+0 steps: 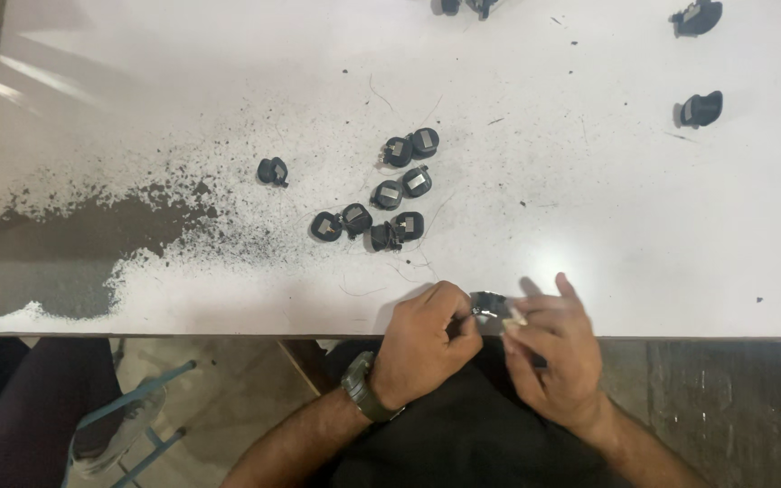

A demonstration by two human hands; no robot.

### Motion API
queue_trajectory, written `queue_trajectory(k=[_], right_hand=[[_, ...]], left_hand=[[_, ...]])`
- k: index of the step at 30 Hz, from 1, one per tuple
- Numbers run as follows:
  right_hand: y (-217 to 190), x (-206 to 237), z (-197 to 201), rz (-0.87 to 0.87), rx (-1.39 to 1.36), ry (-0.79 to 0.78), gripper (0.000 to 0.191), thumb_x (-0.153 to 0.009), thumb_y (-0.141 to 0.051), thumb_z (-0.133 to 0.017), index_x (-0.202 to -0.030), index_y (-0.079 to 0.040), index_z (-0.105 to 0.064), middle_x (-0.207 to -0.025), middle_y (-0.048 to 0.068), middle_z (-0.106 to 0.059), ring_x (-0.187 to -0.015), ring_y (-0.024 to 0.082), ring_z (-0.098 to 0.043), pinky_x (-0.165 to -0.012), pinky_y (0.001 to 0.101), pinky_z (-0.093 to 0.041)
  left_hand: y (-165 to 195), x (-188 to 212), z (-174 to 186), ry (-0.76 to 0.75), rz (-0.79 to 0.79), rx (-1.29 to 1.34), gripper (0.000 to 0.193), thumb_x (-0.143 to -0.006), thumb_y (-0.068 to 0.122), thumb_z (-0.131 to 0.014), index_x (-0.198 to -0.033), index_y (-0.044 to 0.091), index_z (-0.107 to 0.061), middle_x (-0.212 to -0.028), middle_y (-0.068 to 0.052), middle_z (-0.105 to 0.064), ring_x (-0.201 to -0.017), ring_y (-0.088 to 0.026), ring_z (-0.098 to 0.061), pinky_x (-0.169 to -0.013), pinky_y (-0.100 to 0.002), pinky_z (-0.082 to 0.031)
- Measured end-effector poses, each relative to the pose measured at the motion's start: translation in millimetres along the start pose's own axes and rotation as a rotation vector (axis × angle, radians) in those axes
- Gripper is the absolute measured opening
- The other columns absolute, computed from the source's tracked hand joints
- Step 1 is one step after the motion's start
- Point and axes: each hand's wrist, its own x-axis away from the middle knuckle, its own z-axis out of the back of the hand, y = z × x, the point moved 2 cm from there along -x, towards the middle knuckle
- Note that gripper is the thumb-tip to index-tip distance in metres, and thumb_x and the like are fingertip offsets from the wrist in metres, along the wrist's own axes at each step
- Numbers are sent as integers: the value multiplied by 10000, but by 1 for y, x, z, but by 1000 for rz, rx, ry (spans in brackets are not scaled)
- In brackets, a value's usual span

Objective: The person sits at a white workbench and assembles small black plastic parts, pressing blade-like pieces onto a round plastic hub one at a time and setting each finished assembly on the table with the others. They occasionally reach across the table to gather loose parts before continuing assembly.

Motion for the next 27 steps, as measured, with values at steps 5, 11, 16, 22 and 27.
queue_trajectory(k=[5,11,16,22,27], right_hand=[[3,15,-15,-38,-100,1,338,-799,18,-753,-1076,-63,-576,-944,79,-671,-1087,279,-708,-1202,592,-410],[0,7,-15,-24,-41,-46,343,-761,28,-764,-1049,-59,-600,-946,96,-686,-1103,312,-701,-1183,599,-407],[-2,7,-15,5,-11,-73,353,-749,17,-781,-1048,-63,-610,-954,102,-688,-1101,306,-700,-1178,593,-407],[-1,1,-9,7,-62,-61,340,-780,60,-744,-1072,-70,-627,-964,64,-695,-1074,281,-716,-1197,578,-411],[5,-20,33,-47,183,41,257,-833,-1,-713,-1062,-118,-724,-969,33,-668,-1180,273,-642,-1309,593,-225]], left_hand=[[-4,3,-2,10,-11,27,142,-803,0,-699,-870,31,-577,-797,-94,-637,-712,-253,-647,-609,-368,-521],[-13,4,-4,-18,18,14,132,-804,10,-700,-852,36,-580,-782,-77,-642,-688,-221,-652,-590,-352,-528],[-14,7,-4,3,-14,21,129,-811,6,-696,-866,33,-582,-789,-79,-642,-704,-227,-654,-600,-356,-526],[-2,7,-1,-19,2,43,135,-816,22,-701,-883,35,-584,-801,-86,-643,-697,-232,-662,-600,-351,-528],[6,1,-4,-98,171,-54,263,-829,154,-778,-974,47,-586,-819,-74,-666,-608,-228,-656,-541,-342,-529]])
